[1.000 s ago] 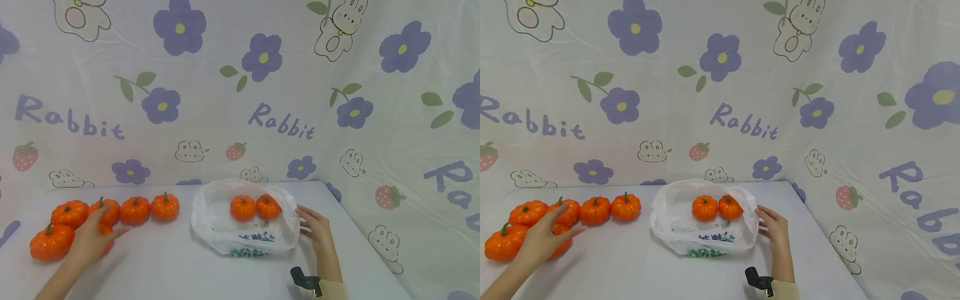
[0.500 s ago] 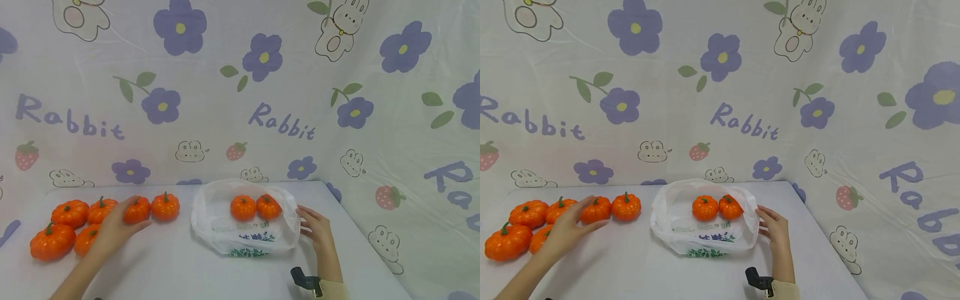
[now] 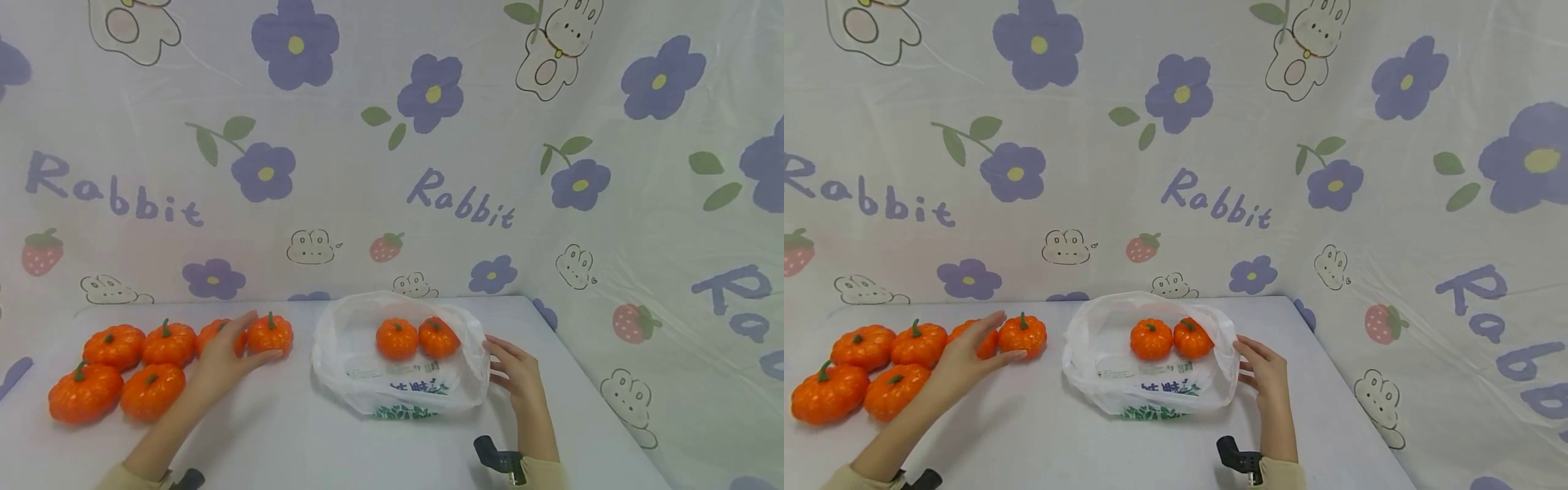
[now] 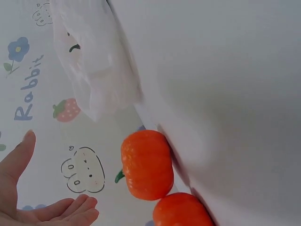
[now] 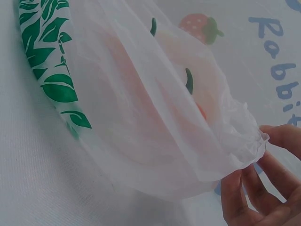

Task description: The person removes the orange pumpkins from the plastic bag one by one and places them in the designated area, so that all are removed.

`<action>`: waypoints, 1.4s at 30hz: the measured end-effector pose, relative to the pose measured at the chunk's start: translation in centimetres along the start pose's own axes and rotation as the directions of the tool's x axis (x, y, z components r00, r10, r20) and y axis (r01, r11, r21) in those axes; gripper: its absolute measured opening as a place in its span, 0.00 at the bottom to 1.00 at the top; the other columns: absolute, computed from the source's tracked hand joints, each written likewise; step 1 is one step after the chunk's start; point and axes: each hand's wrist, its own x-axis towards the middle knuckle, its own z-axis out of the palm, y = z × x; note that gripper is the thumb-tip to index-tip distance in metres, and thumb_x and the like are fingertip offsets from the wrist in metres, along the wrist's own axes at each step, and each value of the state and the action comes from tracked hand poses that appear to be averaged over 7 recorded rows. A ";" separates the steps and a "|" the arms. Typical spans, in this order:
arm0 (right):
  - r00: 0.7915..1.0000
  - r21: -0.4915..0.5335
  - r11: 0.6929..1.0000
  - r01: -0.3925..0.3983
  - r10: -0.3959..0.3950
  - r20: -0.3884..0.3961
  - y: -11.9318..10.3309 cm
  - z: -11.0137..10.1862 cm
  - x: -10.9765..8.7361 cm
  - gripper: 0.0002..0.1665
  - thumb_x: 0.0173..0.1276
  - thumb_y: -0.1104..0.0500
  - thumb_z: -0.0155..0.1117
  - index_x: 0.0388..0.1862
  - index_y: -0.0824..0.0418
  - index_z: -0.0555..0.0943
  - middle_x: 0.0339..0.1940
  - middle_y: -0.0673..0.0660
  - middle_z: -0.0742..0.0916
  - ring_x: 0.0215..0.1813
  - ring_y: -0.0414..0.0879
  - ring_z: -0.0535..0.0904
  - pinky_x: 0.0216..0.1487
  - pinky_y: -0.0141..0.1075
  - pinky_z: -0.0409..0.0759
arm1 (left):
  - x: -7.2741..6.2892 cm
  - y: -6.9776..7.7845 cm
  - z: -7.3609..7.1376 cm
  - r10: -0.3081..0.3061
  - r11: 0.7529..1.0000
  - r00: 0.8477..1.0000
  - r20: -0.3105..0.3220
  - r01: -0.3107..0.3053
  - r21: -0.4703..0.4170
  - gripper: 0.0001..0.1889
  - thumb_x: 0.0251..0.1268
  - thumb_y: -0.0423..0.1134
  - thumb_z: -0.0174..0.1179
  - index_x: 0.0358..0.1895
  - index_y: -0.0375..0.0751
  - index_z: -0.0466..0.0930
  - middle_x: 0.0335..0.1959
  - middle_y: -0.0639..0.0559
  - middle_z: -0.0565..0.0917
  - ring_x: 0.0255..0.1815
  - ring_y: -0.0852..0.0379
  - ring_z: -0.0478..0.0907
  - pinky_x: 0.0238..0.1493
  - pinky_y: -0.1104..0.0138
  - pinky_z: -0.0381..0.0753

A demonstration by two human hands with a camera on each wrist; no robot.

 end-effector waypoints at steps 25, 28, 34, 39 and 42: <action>1.000 -0.006 1.000 0.006 -0.006 -0.002 0.0 0.1 0.1 0.33 0.67 0.45 0.64 0.65 0.60 0.76 0.65 0.60 0.78 0.42 0.40 0.80 0.49 0.33 0.84 | 2.6 2.4 4.4 0.043 0.994 0.999 0.004 -0.042 -0.104 0.40 0.57 0.45 0.70 0.72 0.40 0.63 0.69 0.39 0.72 0.72 0.39 0.67 0.70 0.44 0.69; 1.000 -0.005 1.000 0.003 -0.003 -0.002 0.0 0.2 0.0 0.33 0.67 0.45 0.64 0.65 0.60 0.75 0.65 0.60 0.77 0.42 0.40 0.80 0.46 0.30 0.83 | 2.9 2.7 5.0 0.047 0.994 0.999 0.006 -0.046 -0.103 0.40 0.56 0.46 0.71 0.71 0.40 0.65 0.68 0.40 0.74 0.71 0.40 0.68 0.69 0.46 0.70; 1.000 -0.004 1.000 0.006 -0.006 -0.004 -0.1 0.2 -0.1 0.32 0.67 0.45 0.64 0.65 0.60 0.76 0.65 0.60 0.78 0.42 0.40 0.80 0.44 0.29 0.83 | 3.7 3.2 6.3 0.056 0.989 0.998 0.030 -0.051 -0.141 0.41 0.54 0.50 0.72 0.70 0.40 0.66 0.68 0.40 0.74 0.71 0.40 0.69 0.69 0.46 0.71; 1.000 -0.010 1.000 0.001 -0.001 -0.004 -0.2 0.2 -0.2 0.33 0.67 0.44 0.64 0.66 0.60 0.75 0.66 0.60 0.77 0.44 0.41 0.80 0.49 0.32 0.84 | 4.2 3.9 7.3 0.046 0.983 0.998 0.048 -0.037 -0.178 0.42 0.54 0.51 0.72 0.71 0.42 0.65 0.69 0.41 0.73 0.72 0.41 0.68 0.69 0.47 0.71; 1.000 -0.014 1.000 -0.002 0.002 -0.002 -0.2 0.1 -0.2 0.33 0.67 0.44 0.64 0.66 0.60 0.75 0.67 0.60 0.76 0.44 0.41 0.80 0.50 0.34 0.84 | 4.6 4.3 8.0 0.026 0.982 0.998 0.061 -0.014 -0.189 0.43 0.54 0.51 0.72 0.72 0.44 0.64 0.70 0.42 0.72 0.73 0.41 0.67 0.69 0.48 0.71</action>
